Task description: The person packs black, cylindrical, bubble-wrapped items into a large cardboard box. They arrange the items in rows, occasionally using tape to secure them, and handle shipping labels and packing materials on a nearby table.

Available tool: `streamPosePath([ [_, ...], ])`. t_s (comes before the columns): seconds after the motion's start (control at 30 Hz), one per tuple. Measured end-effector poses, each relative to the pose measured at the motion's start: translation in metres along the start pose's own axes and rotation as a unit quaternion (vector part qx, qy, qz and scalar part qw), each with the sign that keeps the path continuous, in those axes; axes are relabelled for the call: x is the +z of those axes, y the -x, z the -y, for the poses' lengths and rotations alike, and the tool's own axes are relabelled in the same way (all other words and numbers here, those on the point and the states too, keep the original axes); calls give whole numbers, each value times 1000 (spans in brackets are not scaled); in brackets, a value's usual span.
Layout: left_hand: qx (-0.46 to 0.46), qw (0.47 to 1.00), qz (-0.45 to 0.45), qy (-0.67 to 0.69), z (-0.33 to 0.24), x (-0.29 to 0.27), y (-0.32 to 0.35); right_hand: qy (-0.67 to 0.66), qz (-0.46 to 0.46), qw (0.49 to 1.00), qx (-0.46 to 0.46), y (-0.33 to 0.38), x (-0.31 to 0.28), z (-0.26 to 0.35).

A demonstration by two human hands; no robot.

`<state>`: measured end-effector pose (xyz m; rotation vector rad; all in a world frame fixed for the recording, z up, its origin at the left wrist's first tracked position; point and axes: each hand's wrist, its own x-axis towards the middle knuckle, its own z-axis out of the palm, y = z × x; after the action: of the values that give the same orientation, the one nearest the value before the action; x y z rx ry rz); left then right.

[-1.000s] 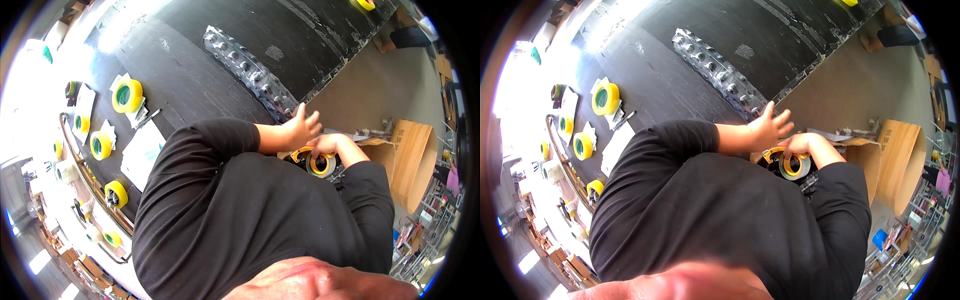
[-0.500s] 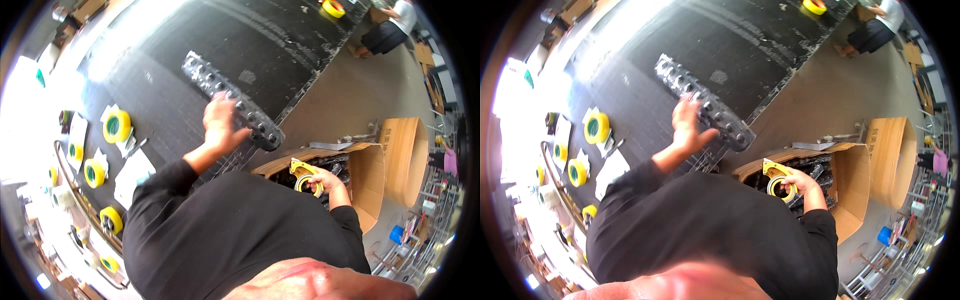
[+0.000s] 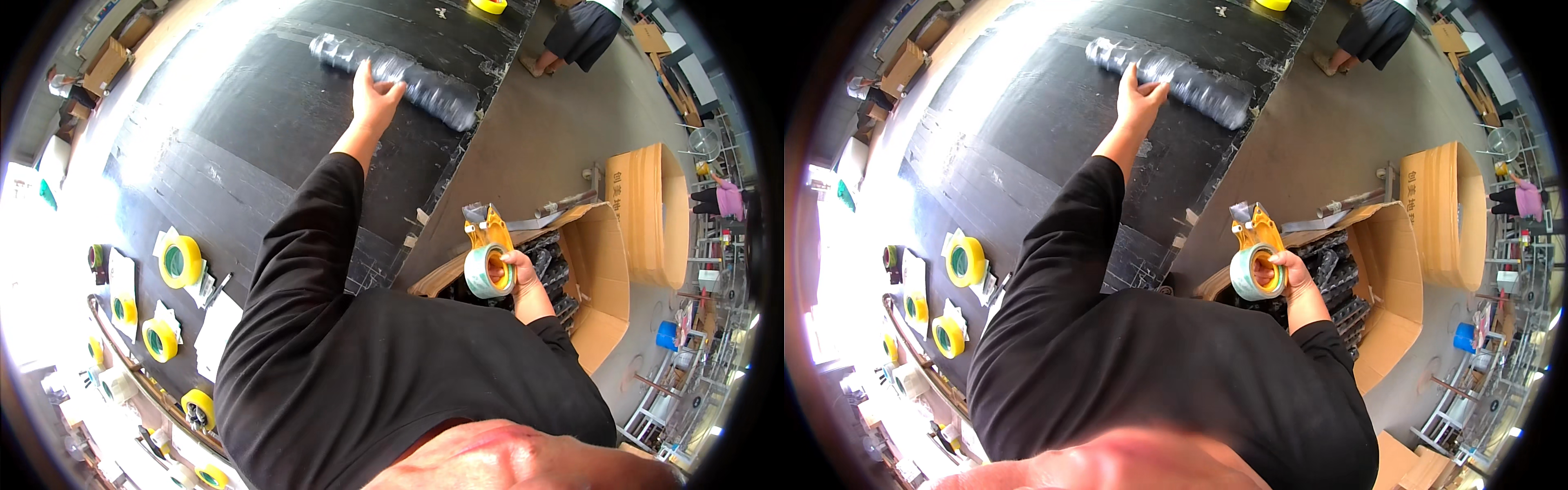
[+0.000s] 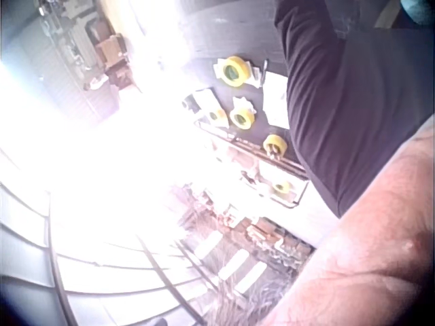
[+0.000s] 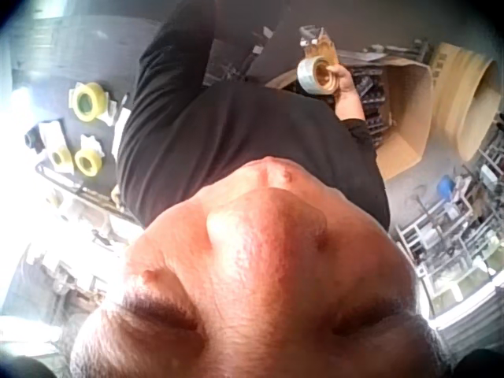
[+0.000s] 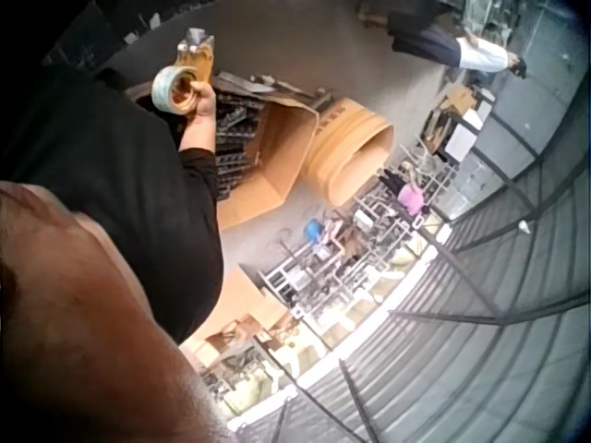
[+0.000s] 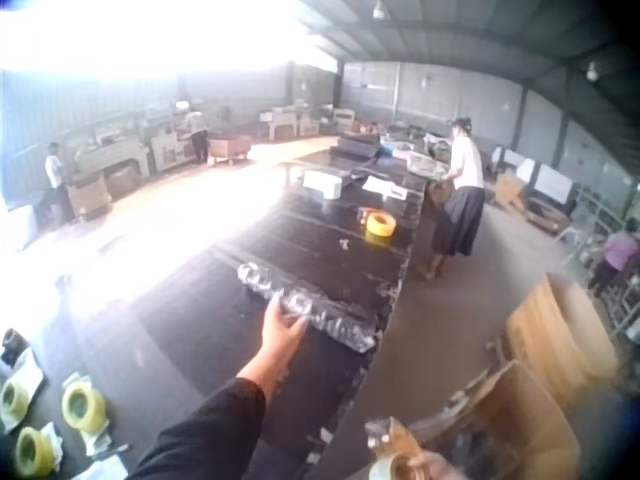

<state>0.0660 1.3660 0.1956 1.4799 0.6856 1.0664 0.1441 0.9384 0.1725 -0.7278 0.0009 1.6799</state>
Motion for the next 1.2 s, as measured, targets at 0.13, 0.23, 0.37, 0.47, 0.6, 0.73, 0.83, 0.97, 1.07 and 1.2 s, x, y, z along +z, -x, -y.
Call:
streamPosePath([
  [0.13,-130,984,122,11,-24,-6,40,56,-1,996,-73,-9,37,1],
  [0.23,-274,892,268,239,-35,-37,110,106,59,984,-129,-39,75,8],
  [0.37,-255,853,356,283,-84,-70,177,255,72,942,-205,-98,125,9],
  [0.47,-259,945,199,-24,-81,-83,193,314,102,926,-183,-129,133,-10],
  [0.6,-273,954,119,-47,-62,-136,182,581,-94,754,-292,-116,111,-12],
  [0.73,-269,953,48,-134,-56,-197,156,735,-487,319,-349,-69,-10,32],
  [0.83,-276,936,-34,-215,-21,-240,143,605,-688,379,-131,-43,-68,65],
  [0.97,-272,927,-44,-254,0,-259,138,448,-706,541,-89,-35,-115,97],
  [1.07,-265,864,-88,-420,-23,-227,142,431,-689,576,-90,-43,-139,109],
  [1.2,-167,717,-153,-659,-32,-194,166,459,-694,551,-69,-43,-148,117],
])
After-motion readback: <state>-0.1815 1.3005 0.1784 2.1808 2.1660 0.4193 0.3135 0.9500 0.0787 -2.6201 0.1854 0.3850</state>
